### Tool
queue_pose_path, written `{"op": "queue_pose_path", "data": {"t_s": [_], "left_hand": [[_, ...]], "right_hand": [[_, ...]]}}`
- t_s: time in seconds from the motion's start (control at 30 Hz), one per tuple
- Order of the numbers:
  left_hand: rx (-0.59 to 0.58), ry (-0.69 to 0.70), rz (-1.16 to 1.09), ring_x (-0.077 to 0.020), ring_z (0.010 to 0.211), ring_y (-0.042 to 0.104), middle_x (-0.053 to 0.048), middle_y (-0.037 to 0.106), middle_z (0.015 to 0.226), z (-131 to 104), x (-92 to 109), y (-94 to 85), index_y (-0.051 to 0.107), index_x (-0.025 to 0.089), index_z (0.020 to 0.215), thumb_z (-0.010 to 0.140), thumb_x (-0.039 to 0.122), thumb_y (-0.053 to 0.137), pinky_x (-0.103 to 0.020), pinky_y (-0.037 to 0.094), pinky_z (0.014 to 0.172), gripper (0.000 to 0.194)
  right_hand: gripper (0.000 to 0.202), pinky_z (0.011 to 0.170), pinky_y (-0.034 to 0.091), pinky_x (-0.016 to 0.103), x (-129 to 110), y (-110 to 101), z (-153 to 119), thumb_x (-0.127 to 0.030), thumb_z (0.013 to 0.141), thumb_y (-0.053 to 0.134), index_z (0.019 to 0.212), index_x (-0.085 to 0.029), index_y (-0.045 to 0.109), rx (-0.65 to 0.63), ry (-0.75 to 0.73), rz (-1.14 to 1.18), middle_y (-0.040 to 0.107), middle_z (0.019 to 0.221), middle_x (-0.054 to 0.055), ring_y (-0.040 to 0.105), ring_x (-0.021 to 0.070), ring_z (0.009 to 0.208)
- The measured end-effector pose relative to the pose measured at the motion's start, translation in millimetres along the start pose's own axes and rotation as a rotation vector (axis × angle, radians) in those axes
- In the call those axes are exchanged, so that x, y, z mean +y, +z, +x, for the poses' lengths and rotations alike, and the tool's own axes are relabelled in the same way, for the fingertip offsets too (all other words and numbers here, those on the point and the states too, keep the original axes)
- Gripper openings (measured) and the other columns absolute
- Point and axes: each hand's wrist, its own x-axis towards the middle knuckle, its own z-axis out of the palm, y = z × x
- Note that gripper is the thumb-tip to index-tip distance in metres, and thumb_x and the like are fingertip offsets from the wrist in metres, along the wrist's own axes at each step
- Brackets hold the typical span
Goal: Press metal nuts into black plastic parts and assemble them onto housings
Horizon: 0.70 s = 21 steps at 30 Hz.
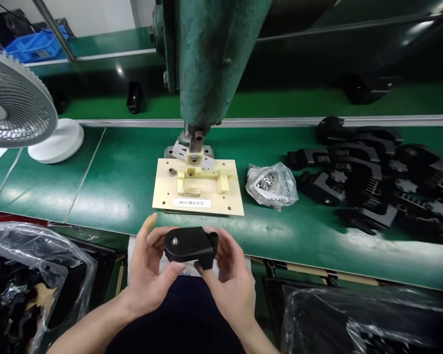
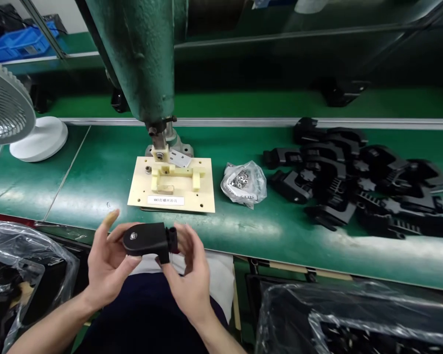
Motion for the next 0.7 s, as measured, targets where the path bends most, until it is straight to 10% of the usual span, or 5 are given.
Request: {"op": "queue_pose_path", "data": {"t_s": [0.17, 0.37, 0.5, 0.7], "left_hand": [[-0.115, 0.618, 0.438, -0.0206, 0.11, 0.062, -0.014, 0.065, 0.116, 2, -9, 2.1, 0.03, 0.02, 0.146, 0.084, 0.008, 0.057, -0.034, 0.056, 0.089, 0.069], [-0.378, 0.833, 0.61, -0.0251, 0.117, 0.059, -0.014, 0.068, 0.11, 25, -13, -24.0, 0.031, 0.017, 0.144, 0.077, 0.006, 0.054, -0.046, 0.051, 0.1, 0.071], [-0.079, 0.707, 0.769, -0.0247, 0.111, 0.062, -0.013, 0.065, 0.113, 111, -44, -64.5, 0.043, 0.02, 0.136, 0.077, 0.011, 0.059, -0.042, 0.053, 0.094, 0.061], [0.26, 0.11, 0.829, -0.0259, 0.114, 0.058, -0.017, 0.06, 0.118, 260, -83, -96.2, 0.048, 0.009, 0.128, 0.083, 0.015, 0.056, -0.045, 0.047, 0.101, 0.046]], "right_hand": [[0.045, 0.096, 0.051, 0.051, -15, 18, 1, -0.057, 0.078, 0.067, 0.108, -0.024, 0.07, -0.151, 0.642, 0.836, 0.068, 0.116, 0.011, 0.064, 0.031, 0.108], [0.047, 0.088, 0.054, 0.043, -18, 4, 6, -0.052, 0.07, 0.077, 0.108, -0.026, 0.066, 0.153, 0.617, 0.804, 0.07, 0.092, 0.006, 0.067, 0.0236, 0.089], [0.058, 0.079, 0.058, 0.042, 1, -29, 11, -0.038, 0.072, 0.079, 0.122, -0.021, 0.055, 0.416, 0.238, 0.216, 0.07, 0.083, 0.005, 0.069, 0.0218, 0.077], [0.061, 0.062, 0.062, 0.038, 59, -67, 21, -0.025, 0.071, 0.078, 0.123, -0.014, 0.048, 0.669, -0.336, -0.604, 0.071, 0.085, 0.01, 0.07, 0.0242, 0.065]]}}
